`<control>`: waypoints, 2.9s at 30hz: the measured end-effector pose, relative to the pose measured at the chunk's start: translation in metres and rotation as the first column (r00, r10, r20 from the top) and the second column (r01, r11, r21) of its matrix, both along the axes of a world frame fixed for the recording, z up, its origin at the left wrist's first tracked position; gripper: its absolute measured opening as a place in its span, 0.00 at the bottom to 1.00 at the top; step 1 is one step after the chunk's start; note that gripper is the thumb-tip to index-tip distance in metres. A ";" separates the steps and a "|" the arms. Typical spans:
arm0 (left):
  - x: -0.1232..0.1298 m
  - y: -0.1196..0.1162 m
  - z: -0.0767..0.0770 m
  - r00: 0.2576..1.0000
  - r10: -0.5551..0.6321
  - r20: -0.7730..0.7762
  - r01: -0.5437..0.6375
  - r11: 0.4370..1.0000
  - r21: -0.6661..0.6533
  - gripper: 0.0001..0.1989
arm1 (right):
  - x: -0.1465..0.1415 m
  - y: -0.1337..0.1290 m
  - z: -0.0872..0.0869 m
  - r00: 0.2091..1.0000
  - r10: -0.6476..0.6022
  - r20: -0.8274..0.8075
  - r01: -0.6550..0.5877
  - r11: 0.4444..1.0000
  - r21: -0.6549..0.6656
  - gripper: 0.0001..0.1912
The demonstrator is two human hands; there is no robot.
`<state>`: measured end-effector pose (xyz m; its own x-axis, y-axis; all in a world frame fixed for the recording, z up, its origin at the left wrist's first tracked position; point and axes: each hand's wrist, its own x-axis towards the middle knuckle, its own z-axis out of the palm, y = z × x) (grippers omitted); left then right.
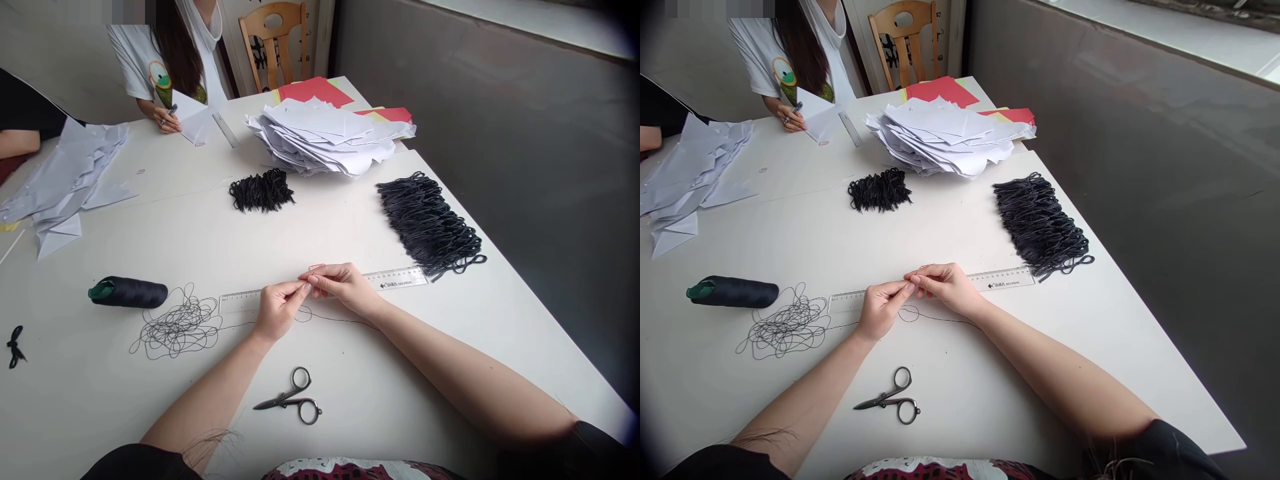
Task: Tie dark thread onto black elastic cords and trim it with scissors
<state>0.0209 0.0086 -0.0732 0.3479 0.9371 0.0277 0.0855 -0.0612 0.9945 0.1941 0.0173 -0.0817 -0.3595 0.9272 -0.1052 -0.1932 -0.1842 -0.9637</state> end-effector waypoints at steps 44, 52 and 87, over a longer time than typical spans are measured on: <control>-0.003 0.007 0.001 0.990 0.123 0.065 -0.112 0.982 -0.153 0.16 | 0.000 0.000 -0.002 0.999 -0.034 0.039 0.033 0.999 0.024 0.20; -0.003 0.005 0.001 0.998 0.064 0.028 -0.060 0.991 -0.120 0.16 | 0.001 0.000 -0.005 0.998 -0.016 0.061 0.011 0.996 0.089 0.18; 0.000 0.001 -0.007 0.952 0.303 0.036 -0.304 0.953 -0.001 0.15 | -0.005 -0.003 0.002 0.990 -0.081 -0.114 0.074 0.995 -0.068 0.17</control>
<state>0.0208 0.0100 -0.0803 0.0458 0.9982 0.0397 0.0655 -0.0427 0.9969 0.1887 0.0142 -0.0795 -0.3002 0.9456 -0.1258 -0.3199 -0.2240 -0.9206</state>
